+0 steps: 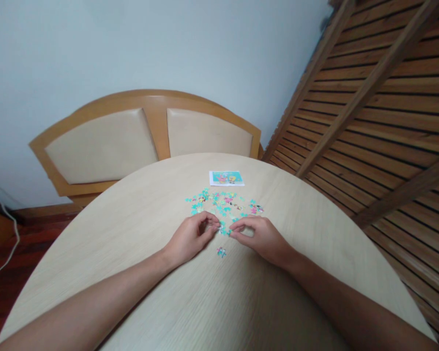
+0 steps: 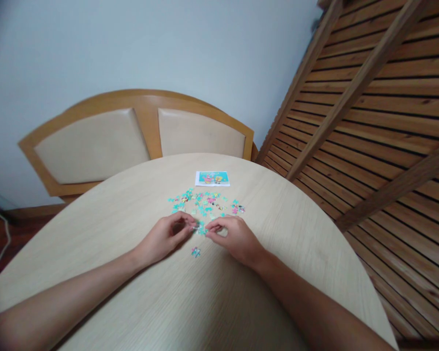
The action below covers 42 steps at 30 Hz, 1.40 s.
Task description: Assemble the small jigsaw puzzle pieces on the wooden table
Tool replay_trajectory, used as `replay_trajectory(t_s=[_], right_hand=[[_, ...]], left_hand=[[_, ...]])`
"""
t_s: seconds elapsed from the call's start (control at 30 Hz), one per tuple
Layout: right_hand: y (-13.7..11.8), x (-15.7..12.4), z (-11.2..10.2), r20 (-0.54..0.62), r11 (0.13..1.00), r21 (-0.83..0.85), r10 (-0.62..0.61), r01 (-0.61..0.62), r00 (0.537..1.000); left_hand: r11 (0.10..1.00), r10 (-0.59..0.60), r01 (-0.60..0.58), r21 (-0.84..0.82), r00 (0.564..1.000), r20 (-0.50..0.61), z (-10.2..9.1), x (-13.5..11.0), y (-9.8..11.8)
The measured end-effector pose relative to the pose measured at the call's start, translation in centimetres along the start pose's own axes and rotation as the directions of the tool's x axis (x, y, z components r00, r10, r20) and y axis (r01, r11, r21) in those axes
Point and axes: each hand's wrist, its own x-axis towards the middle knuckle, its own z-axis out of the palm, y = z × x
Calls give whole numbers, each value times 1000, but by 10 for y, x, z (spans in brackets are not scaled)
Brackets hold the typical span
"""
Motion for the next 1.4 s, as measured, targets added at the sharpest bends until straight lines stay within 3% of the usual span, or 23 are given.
replay_trajectory(t_s=[0.13, 0.27, 0.5, 0.9, 1.4], right_hand=[[2, 1, 0, 23, 999, 41, 25, -26, 999], [0, 1, 7, 18, 1000, 16, 9, -10, 1000], [1, 1, 10, 22, 998, -51, -37, 38, 999], [-4, -5, 8, 86, 961, -261, -75, 95, 993], [-9, -8, 11, 94, 959, -264, -81, 103, 992]], left_hand=[[961, 80, -88, 263, 996, 40, -6, 0, -2], [921, 162, -195, 336, 979, 125, -5, 0, -3], [906, 209, -256, 337, 963, 170, -4, 1, -4], [898, 210, -257, 357, 963, 167, -4, 2, -5], [877, 235, -302, 374, 948, 214, -9, 2, 0]])
